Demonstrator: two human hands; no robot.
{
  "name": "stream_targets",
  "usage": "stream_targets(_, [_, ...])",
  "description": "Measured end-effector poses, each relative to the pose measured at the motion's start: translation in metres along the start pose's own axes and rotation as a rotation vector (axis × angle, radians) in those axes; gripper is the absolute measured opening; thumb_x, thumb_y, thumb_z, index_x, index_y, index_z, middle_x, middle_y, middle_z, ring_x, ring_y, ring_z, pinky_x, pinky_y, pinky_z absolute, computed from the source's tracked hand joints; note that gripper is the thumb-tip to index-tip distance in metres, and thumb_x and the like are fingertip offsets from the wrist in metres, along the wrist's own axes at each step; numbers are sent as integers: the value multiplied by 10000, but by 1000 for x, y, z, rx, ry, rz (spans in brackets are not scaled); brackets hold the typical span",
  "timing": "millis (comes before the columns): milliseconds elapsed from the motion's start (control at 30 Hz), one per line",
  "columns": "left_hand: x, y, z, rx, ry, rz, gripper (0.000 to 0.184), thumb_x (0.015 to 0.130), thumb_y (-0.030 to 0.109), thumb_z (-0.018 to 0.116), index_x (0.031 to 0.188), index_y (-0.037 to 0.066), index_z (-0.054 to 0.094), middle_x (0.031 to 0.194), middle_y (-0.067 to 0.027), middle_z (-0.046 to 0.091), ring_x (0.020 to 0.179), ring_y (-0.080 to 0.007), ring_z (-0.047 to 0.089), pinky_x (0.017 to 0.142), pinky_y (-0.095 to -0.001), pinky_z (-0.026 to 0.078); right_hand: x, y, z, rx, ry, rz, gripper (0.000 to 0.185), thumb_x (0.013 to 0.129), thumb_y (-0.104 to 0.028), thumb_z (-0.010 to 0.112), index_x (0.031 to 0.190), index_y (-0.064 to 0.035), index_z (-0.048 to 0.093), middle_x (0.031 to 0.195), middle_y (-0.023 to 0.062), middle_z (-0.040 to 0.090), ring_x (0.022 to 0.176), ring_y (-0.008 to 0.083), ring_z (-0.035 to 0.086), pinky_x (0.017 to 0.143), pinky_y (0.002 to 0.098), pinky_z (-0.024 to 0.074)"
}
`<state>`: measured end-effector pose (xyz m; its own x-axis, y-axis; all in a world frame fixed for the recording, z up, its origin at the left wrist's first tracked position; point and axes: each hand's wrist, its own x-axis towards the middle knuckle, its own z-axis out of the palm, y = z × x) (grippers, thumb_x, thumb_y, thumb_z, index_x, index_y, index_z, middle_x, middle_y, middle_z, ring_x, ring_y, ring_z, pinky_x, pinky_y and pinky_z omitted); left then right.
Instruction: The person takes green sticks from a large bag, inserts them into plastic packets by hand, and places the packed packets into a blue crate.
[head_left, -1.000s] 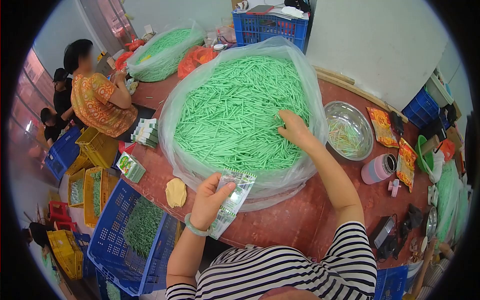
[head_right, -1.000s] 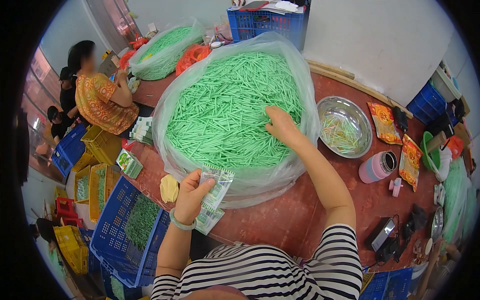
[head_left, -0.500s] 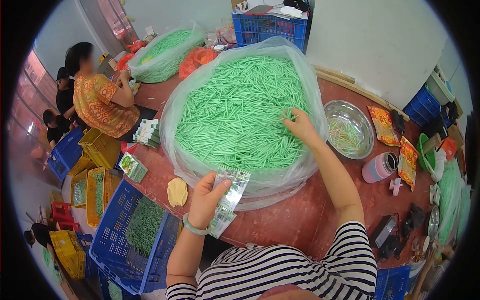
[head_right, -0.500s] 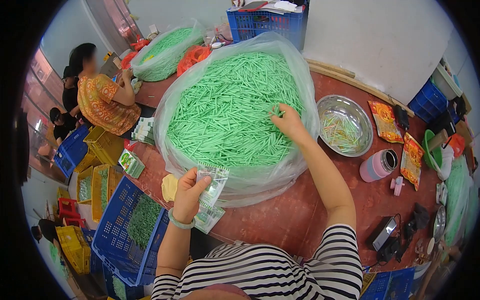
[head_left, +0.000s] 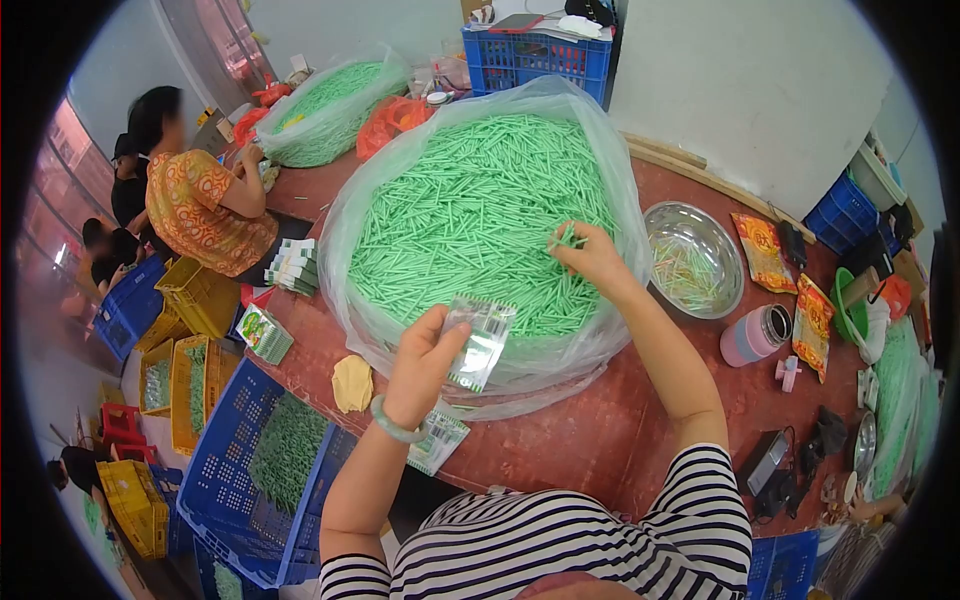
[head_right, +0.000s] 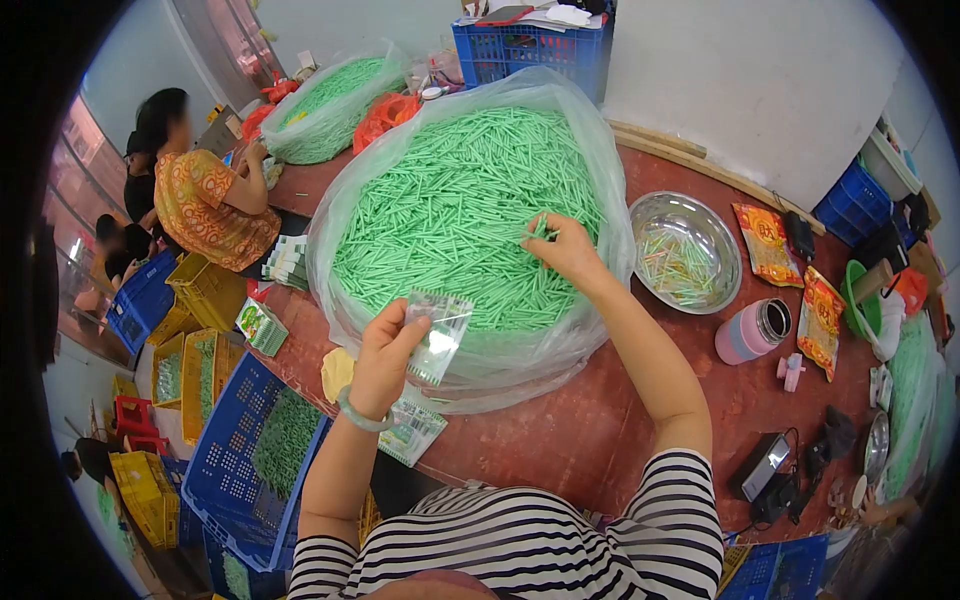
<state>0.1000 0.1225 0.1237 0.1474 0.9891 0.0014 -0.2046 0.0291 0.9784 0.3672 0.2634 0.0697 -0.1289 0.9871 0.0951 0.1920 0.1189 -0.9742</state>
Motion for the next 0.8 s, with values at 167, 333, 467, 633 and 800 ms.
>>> stream_targets(167, [33,-13,7,201,29,91,101,913,100,643,949,7,631,820,26,624,722,-27,517,628,-198,418,-3,-14,-10,180,23,123,205,826,-100,733,978,-28,615,750,8,603,581,73,538,467,218,421])
stream_targets(333, [60,-16,12,291,-25,114,128,902,114,662,902,-10,695,765,23,632,668,-23,495,572,-202,390,-5,-40,-22,463,-1,85,234,834,-76,742,1022,-33,610,769,9,614,588,70,542,471,201,414])
stream_targets(467, [69,-14,15,306,-97,111,170,917,128,650,964,-23,710,780,11,642,689,-39,510,608,-217,416,-14,-64,-20,637,-89,20,204,856,-73,724,1029,-42,619,819,7,623,605,62,542,484,192,417])
stream_targets(633, [70,-16,14,282,-201,96,205,936,144,631,1025,-29,698,839,-5,651,767,-63,535,692,-235,442,-17,-80,-11,752,-172,-9,184,867,-87,718,1022,-52,625,858,5,619,616,59,532,497,190,417])
stream_targets(800, [72,-22,13,190,-224,85,227,950,158,617,1054,-30,692,885,-7,655,808,-68,543,727,-234,443,-14,-81,-4,725,-254,-35,173,866,-89,718,1007,-51,627,828,2,613,612,60,522,501,193,414])
